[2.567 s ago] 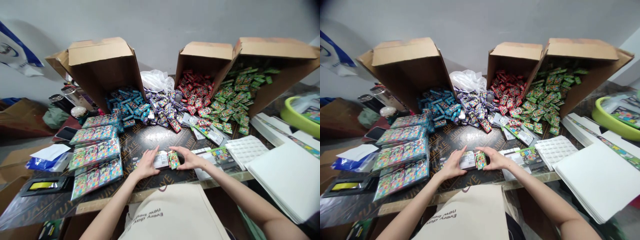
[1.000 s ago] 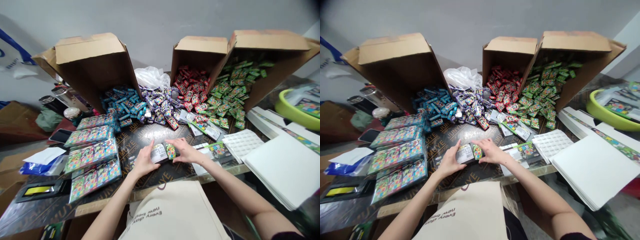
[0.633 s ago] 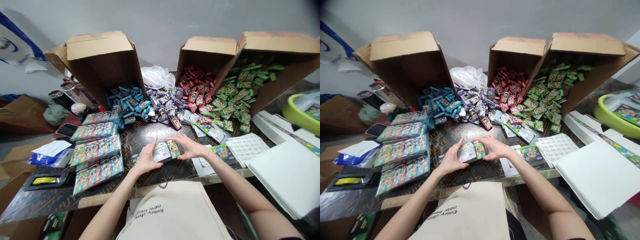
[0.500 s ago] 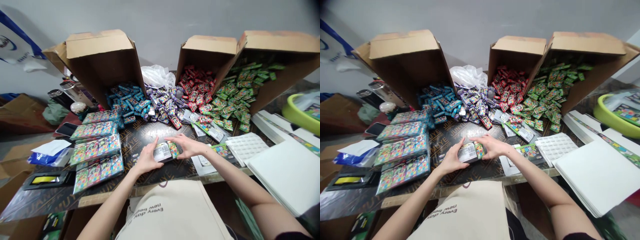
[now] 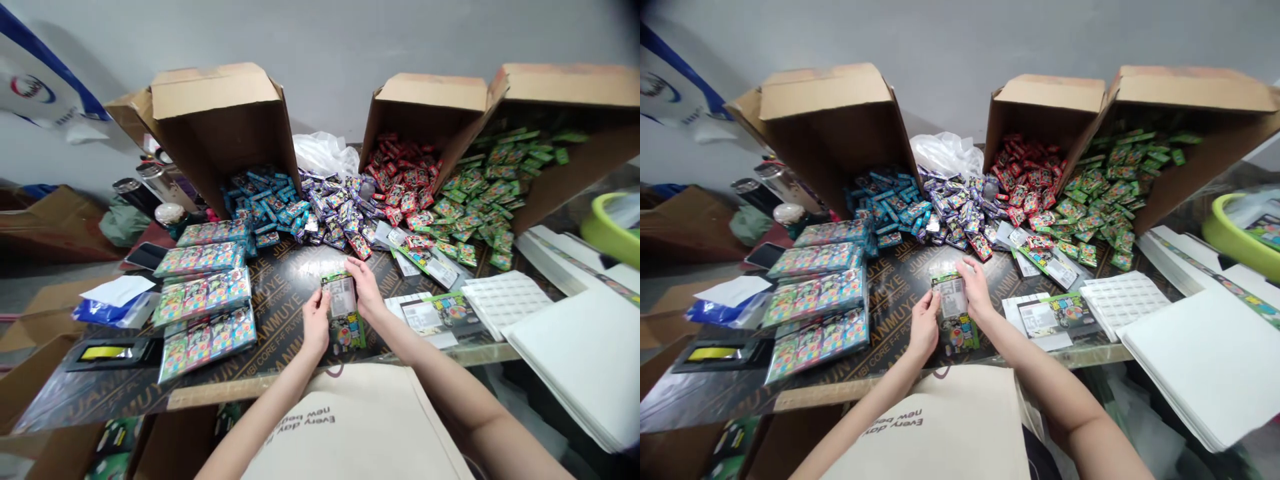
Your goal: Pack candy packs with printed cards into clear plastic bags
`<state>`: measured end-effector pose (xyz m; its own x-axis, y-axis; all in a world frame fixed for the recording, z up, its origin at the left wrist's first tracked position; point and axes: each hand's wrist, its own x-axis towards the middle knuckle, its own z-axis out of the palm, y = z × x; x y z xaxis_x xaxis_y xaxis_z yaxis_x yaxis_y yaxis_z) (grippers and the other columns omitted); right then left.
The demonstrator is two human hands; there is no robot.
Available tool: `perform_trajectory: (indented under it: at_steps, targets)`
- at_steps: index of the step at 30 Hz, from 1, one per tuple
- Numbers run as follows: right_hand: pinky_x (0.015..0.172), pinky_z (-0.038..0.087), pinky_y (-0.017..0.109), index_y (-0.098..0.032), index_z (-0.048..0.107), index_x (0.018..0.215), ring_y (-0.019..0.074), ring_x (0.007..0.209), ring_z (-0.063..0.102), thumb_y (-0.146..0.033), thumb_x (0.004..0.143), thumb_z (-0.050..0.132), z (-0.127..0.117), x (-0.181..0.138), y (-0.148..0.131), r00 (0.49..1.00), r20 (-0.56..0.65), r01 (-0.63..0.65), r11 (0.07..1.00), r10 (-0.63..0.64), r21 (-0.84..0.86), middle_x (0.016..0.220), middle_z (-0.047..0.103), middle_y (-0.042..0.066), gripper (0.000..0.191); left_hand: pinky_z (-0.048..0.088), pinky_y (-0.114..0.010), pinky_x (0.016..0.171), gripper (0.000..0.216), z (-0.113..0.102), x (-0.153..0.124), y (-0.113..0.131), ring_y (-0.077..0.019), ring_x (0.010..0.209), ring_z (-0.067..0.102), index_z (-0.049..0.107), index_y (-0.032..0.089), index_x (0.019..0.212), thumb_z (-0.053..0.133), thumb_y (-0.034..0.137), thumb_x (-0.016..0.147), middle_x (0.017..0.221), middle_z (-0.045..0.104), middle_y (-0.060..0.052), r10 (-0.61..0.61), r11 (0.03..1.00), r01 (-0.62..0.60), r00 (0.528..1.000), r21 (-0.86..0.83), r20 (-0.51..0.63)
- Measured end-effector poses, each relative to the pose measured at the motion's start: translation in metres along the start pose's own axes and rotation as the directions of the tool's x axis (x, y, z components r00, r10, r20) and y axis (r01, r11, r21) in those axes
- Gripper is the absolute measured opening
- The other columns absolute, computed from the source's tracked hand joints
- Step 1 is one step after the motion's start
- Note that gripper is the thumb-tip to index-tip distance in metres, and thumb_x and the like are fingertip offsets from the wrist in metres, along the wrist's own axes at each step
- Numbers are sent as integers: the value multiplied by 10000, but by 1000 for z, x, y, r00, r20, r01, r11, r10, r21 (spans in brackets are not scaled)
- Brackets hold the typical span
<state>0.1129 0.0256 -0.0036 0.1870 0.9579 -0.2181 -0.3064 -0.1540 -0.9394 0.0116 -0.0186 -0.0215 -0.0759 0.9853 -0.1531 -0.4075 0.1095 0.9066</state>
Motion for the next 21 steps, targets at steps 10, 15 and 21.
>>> perform_trajectory:
  at_steps: [10,15,21]
  targets:
    - [646,490,328,-215,430,1006,193,704,637,-213,620,574,-11,-7,-12,981,61,-193,961,185,199,750,682,3,411,476,-263,598,208,0,24,18,-140,586,609,638,122,734,587,296,633,673,663,-33,-278,956,273,960,-105,-42]
    - [701,489,346,-199,533,897,194,735,642,-186,589,654,-24,-5,-7,971,149,-212,965,189,154,827,694,30,331,458,-257,569,204,-1,36,30,-137,567,590,661,136,747,602,158,553,652,657,-23,-222,973,220,974,69,31]
    - [805,456,348,-183,682,788,195,826,619,-358,696,639,-40,-13,-10,968,199,178,976,-151,-127,827,692,37,202,445,-247,628,98,-2,38,46,-140,614,563,670,152,584,713,223,531,602,640,-11,4,940,-49,991,336,131]
